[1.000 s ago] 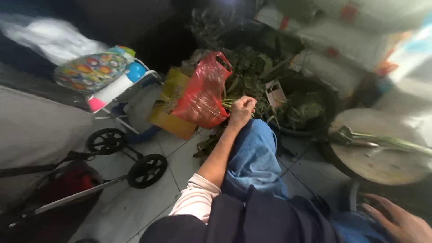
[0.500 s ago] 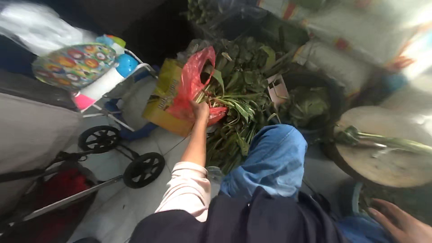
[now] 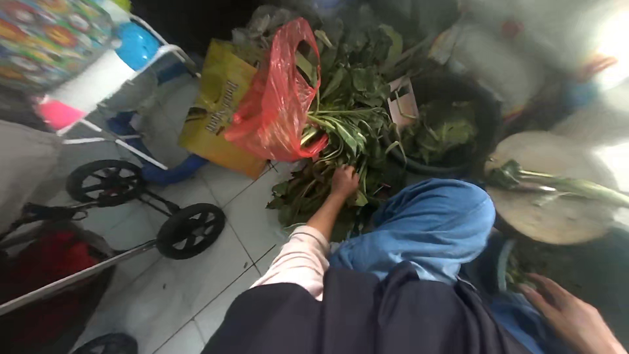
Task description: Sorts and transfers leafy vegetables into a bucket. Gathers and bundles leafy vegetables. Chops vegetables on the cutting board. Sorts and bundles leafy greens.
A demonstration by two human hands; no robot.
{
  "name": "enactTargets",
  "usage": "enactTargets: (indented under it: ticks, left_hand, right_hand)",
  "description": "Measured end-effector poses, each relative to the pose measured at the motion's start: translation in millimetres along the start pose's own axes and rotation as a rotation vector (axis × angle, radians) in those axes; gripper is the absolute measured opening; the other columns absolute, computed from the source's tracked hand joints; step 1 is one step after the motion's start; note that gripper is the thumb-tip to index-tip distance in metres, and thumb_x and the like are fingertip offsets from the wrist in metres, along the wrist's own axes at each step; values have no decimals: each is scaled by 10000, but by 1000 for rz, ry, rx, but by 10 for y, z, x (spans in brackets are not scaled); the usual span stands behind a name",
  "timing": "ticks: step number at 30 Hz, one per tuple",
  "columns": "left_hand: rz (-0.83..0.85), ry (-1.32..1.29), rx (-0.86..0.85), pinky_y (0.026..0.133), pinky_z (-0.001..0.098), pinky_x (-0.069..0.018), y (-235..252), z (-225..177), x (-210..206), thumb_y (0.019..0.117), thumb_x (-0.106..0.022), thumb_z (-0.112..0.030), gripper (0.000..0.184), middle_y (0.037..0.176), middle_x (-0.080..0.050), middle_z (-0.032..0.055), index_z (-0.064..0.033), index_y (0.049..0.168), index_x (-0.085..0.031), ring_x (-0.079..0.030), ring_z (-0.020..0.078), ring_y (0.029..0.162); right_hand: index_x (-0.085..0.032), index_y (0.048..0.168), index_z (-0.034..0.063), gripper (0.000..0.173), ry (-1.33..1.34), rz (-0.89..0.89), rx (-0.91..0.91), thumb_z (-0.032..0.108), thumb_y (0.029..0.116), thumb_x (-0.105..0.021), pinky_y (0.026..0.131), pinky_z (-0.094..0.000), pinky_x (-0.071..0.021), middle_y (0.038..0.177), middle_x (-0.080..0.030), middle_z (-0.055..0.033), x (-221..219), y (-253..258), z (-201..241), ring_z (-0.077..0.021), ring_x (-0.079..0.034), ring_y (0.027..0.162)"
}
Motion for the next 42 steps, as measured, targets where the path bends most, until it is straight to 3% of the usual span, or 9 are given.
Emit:
enactTargets:
  ticks: [3,6,10,12,16,24,32,36,42]
  left_hand:
    - [-10,52,54,1089,616,-439,190,-247,-402,959,-711,-354,615,1449,-521,286,13,1426,-552,-489,465,1361]
    - [25,117,237,1114,675,-370,306,-297,-626,859,-788,-285,887,1539,-401,323,39,1554,-343,-393,515,1420]
    - [223,249,254,1170,685,-289,338,-318,-615,896,-756,-347,721,1364,-592,305,56,1434,-496,-547,471,1305]
    - [288,239,255,1139,683,-327,299,-346,-564,912,-722,-369,523,1273,-668,246,15,1261,-657,-610,418,1239]
    - [301,-18,340,985,668,-454,131,-257,-454,949,-656,-300,385,1169,-683,256,14,1171,-668,-644,421,1141]
    - [311,-687,263,995,486,-498,-628,-391,636,914,-650,72,586,1360,-586,217,-20,1463,-470,-597,299,1189]
    - [39,-861,-101,975,305,-516,-581,-873,1623,1086,-475,-229,372,1245,-638,82,-30,1396,-526,-613,73,1086]
    - [-86,-851,-211,956,296,-528,-425,-1230,2095,1083,-496,-205,356,1233,-646,72,-36,1393,-536,-624,73,1067]
    - [-208,-995,-447,802,244,-612,-345,-1525,2833,1064,-533,-222,219,987,-712,-46,-108,1247,-570,-703,37,883]
  right_hand:
    - [-594,1401,13,456,15,-25,-30,297,1044,-602,954,-669,-505,1183,-692,-285,-83,-44,-109,-459,-685,1066]
    - [-614,1390,35,438,46,-50,-76,291,1035,-621,958,-671,-501,1180,-699,-272,-158,-78,-153,-452,-685,1065]
    - [-629,1372,42,413,42,-67,-81,273,1030,-632,953,-663,-510,1160,-715,-247,-232,-88,-222,-428,-699,1052]
    - [-634,1365,45,400,38,-78,-86,269,1034,-629,932,-662,-517,1137,-718,-248,-226,-93,-225,-433,-701,1029]
    - [-640,1360,42,400,38,-118,-88,268,1030,-637,927,-673,-507,1124,-716,-257,-186,-129,-175,-441,-697,1017]
    - [-638,1352,30,392,60,-145,16,243,1023,-644,899,-687,-510,1105,-719,-260,-96,-115,-22,-456,-697,989]
    - [-643,1338,7,390,5,-172,202,227,1016,-647,897,-691,-511,1104,-713,-279,72,-62,105,-471,-697,987]
    - [-635,1343,-6,435,-24,-203,311,275,1011,-641,918,-701,-499,1138,-700,-289,186,-9,224,-483,-689,1020]
    - [-660,1308,22,395,-40,-223,468,277,1010,-621,840,-672,-532,1018,-725,-230,378,87,525,-424,-708,909]
Point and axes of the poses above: each hand's wrist, its own y-axis towards the middle knuckle, its own x-axis out of the back of the hand, z = x × y, the point moved 2 cm from there along y, towards the middle knuckle
